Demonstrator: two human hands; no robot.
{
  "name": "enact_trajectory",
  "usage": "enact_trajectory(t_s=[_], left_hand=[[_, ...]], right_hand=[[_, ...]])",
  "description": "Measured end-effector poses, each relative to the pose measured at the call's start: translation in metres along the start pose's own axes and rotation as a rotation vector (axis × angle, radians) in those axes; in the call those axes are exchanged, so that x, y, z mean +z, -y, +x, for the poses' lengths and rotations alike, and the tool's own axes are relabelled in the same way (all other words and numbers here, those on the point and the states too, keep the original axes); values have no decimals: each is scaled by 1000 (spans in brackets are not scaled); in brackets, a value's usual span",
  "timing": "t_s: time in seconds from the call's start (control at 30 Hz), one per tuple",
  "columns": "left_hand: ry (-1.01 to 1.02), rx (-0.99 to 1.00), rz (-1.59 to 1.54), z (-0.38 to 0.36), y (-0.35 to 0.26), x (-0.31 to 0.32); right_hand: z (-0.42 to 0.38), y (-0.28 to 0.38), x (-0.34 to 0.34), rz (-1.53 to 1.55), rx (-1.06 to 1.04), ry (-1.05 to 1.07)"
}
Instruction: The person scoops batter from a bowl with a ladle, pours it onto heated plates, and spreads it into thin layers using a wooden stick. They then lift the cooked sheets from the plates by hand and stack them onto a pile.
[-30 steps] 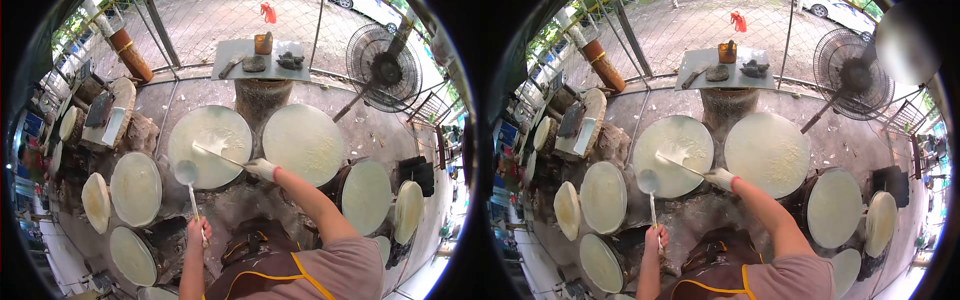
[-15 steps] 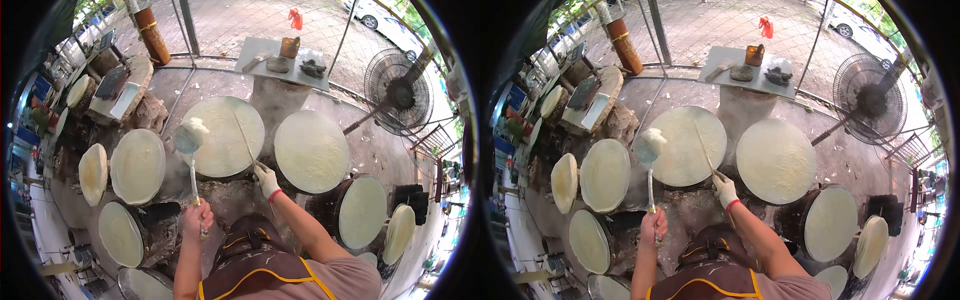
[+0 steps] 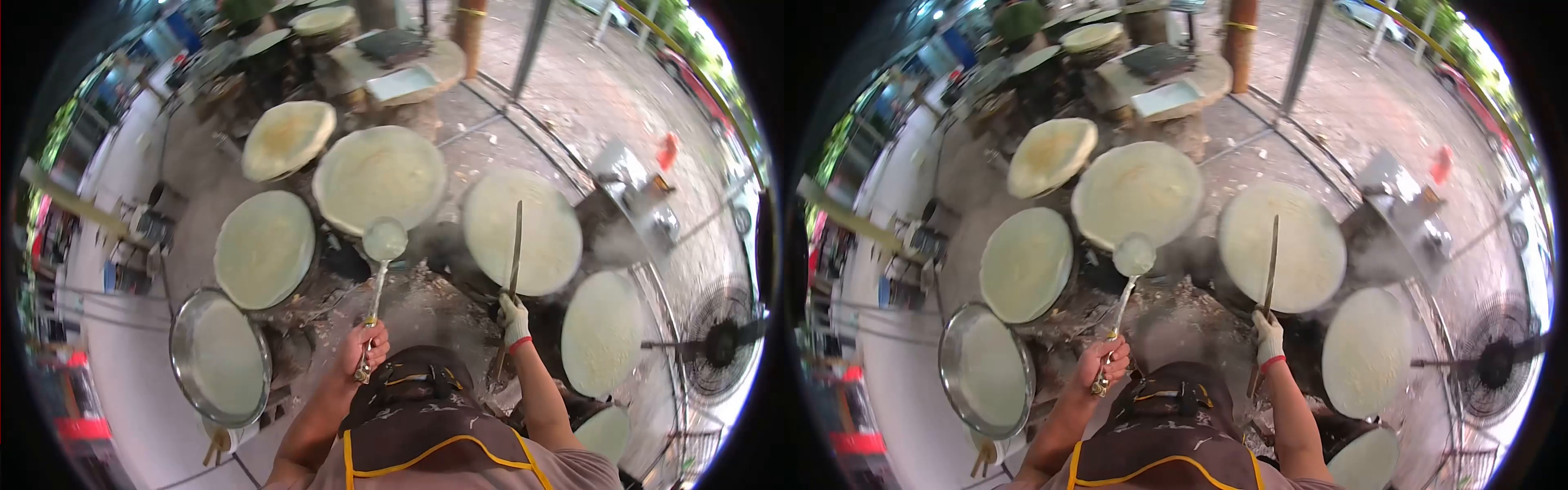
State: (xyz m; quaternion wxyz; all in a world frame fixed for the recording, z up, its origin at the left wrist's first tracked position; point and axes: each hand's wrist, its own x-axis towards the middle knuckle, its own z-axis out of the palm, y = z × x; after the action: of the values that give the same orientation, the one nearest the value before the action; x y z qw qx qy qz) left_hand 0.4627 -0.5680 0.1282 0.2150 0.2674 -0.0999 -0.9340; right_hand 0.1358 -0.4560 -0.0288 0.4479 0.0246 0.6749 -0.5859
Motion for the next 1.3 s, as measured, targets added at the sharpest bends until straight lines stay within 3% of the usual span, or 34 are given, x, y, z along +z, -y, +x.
enact_trajectory(t_s=[0.07, 0.13, 0.27, 0.33, 0.4, 0.5, 0.63, 0.73, 0.87, 0.9, 1.03, 1.13, 1.23, 1.3], left_hand=[[-129, 145, 6, -34, -26, -27], [-236, 239, 8, -65, -54, -65], [-434, 370, 2, -125, -119, -149], [-523, 423, -50, -157, -144, -179], [-577, 470, -137, -187, -166, -202], [-651, 562, -159, -221, -188, -221], [-691, 636, -254, -246, -204, -237], [-713, 657, -314, -253, -211, -245], [-680, 667, -331, -256, -215, -247], [-666, 664, -323, -255, -218, -245], [-684, 705, -322, -245, -217, -225], [-568, 679, -342, -233, -207, -226], [-518, 672, -325, -216, -198, -228], [-544, 670, -287, -200, -189, -230]], right_hand=[[-4, -17, 59, -166, -20, 33], [-41, -12, 132, -196, 96, 239], [-33, -33, 310, -607, -112, 425], [-6, -48, 398, -793, -321, 387], [2, -44, 471, -824, -328, 298], [-5, -51, 524, -832, -314, 110], [-10, -65, 543, -950, -337, 149], [-23, -62, 558, -482, -266, 326], [-53, -56, 553, -361, -365, 332], [-67, -50, 550, -164, -301, 354], [-55, -61, 526, -24, -200, 338], [10, -102, 510, -228, -256, 225], [-41, -10, 505, -474, -270, 207], [-23, 29, 481, -378, -313, 245]])
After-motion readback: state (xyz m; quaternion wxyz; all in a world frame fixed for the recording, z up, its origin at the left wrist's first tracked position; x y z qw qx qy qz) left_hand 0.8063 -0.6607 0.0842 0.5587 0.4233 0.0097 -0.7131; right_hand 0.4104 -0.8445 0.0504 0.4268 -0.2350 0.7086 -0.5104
